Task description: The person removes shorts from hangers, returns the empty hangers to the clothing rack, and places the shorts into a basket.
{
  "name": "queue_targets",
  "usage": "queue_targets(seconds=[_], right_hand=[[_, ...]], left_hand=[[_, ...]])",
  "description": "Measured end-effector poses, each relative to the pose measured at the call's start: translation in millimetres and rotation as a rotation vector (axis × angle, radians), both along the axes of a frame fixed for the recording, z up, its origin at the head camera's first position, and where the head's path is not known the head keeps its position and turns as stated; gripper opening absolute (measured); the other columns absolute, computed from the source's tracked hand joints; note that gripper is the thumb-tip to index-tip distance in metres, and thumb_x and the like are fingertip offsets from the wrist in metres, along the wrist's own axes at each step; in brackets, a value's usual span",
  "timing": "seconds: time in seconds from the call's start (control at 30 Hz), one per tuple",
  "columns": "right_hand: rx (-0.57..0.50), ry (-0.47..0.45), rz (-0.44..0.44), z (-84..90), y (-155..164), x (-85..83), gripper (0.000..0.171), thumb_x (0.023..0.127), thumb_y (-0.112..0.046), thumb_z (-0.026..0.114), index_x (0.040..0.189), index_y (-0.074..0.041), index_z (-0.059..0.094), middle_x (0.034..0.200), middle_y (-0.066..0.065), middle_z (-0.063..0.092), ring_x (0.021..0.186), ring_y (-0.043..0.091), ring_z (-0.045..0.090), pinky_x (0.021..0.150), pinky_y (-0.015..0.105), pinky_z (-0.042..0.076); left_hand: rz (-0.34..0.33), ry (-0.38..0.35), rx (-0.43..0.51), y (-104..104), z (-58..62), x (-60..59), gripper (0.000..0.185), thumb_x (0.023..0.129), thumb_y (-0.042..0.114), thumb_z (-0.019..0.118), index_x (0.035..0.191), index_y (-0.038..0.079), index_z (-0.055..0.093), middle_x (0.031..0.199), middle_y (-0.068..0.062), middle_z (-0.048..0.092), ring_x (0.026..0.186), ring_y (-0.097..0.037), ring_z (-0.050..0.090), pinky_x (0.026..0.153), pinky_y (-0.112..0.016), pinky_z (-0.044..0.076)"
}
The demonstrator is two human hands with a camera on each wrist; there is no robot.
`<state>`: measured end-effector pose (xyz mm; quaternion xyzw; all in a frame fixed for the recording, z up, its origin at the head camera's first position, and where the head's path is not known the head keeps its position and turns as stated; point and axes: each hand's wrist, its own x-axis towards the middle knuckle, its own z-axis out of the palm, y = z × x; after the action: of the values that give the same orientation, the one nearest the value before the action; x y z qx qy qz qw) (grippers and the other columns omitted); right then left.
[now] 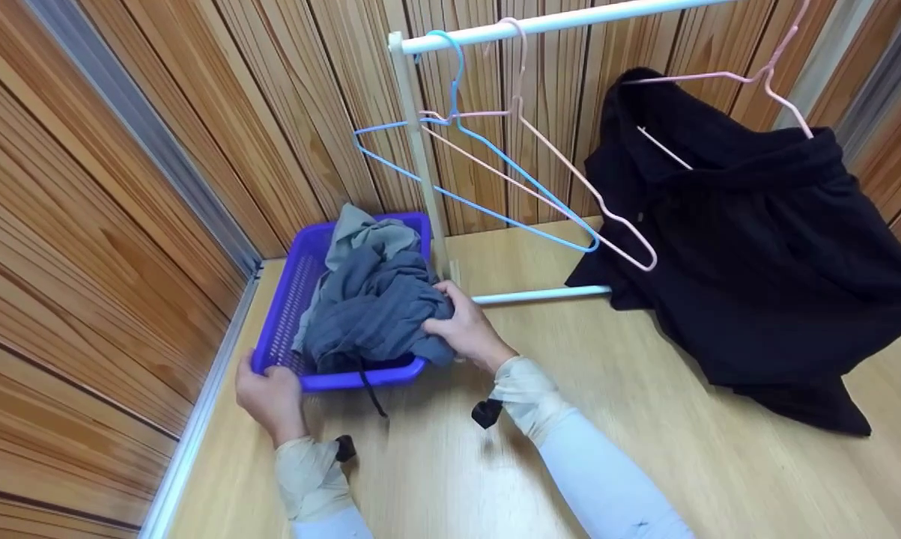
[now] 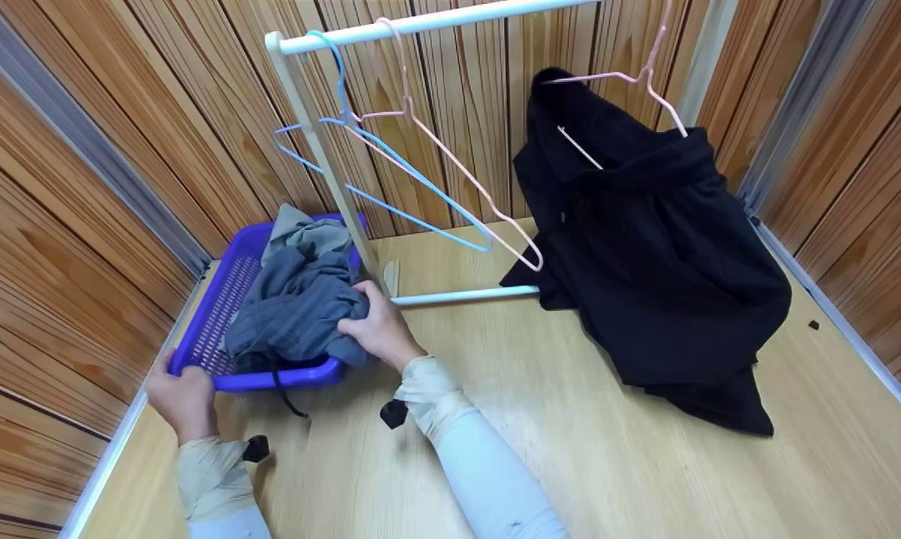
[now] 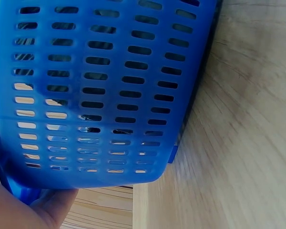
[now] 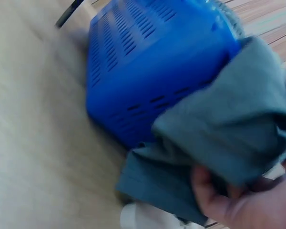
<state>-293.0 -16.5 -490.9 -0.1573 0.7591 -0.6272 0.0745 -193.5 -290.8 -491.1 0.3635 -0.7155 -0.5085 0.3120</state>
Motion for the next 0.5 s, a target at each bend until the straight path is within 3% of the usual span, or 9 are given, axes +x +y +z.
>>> queue_targets(seconds=[0.17,0.5], right_hand=[[0.049,0.067,-0.113,16.0,-8.1,0.4,0.034,0.084,-0.008,0.068,0.119,-0.011,0.068,0.124,0.012,0.072,0.11,0.024,0.062,0.098,0.037,0.047],[0.06,0.223,-0.265,52.2,-24.0,2.9,0.024,0.085,-0.006,0.068,0.108,-0.009,0.07,0.112,0.014,0.076,0.103,0.026,0.066,0.092,0.036,0.05]], left_hand=[[0.009,0.009,-0.006,0.6,1.6,-0.2,0.058,0.097,-0.002,0.039,0.154,-0.005,0.049,0.161,-0.028,0.05,0.153,-0.043,0.047,0.131,-0.049,0.034],[0.006,-0.01,0.008,2.0,1.4,0.1,0.057,0.099,-0.001,0.039,0.156,-0.004,0.047,0.163,-0.027,0.048,0.154,-0.043,0.045,0.132,-0.051,0.034]])
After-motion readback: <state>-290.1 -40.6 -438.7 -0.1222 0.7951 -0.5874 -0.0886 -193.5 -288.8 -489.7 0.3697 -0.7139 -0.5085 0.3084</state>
